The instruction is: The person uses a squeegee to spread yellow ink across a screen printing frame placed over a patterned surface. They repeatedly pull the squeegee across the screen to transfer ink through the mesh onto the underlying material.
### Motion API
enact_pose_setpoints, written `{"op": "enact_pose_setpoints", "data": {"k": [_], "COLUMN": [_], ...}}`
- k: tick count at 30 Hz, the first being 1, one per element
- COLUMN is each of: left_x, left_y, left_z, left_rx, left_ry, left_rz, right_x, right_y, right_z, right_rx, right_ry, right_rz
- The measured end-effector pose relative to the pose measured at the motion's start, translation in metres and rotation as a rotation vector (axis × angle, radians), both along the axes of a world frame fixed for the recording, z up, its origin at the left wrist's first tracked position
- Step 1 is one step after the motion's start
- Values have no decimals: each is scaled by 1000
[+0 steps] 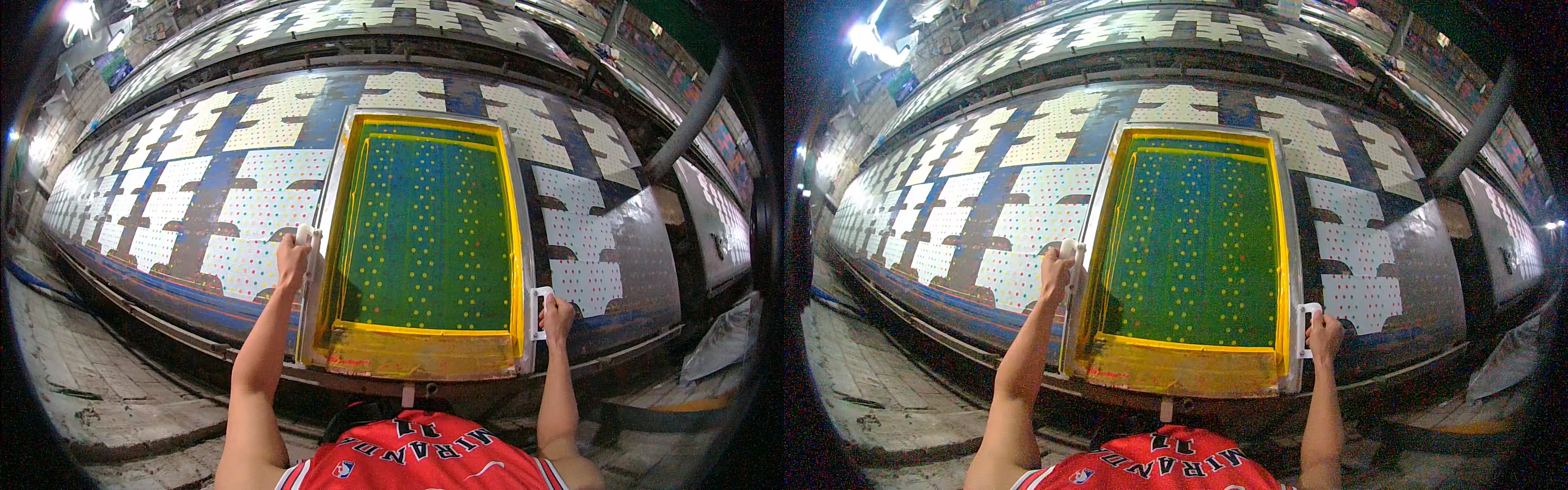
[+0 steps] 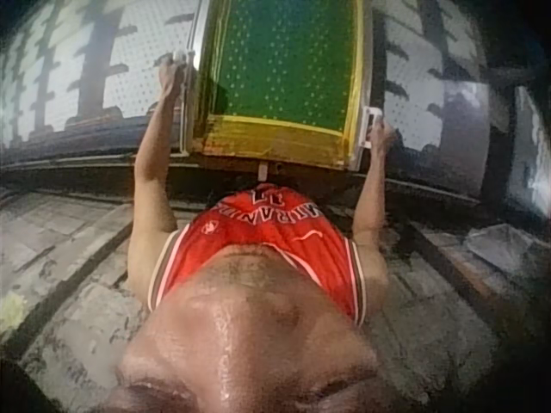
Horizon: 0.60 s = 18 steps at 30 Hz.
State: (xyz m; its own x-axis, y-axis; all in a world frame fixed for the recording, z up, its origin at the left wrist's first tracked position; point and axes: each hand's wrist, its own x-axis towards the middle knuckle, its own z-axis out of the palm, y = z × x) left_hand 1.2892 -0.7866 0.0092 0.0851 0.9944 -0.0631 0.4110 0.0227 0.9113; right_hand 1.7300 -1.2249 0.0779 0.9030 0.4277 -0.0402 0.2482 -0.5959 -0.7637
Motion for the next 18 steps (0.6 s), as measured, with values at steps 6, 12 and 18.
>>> {"op": "enact_pose_setpoints", "data": {"k": [6, 12, 18], "left_x": [6, 17, 21], "left_y": [-1, -10, -14], "left_z": [-4, 2, 2], "left_rx": [-29, -60, -61], "left_ry": [56, 73, 41], "left_rz": [5, 6, 1], "right_x": [8, 13, 16], "right_y": [-3, -7, -9], "right_z": [-5, -2, -3], "right_rx": [-55, -61, -75], "right_ry": [-41, -38, -38], "right_rz": [-8, -28, -8]}}
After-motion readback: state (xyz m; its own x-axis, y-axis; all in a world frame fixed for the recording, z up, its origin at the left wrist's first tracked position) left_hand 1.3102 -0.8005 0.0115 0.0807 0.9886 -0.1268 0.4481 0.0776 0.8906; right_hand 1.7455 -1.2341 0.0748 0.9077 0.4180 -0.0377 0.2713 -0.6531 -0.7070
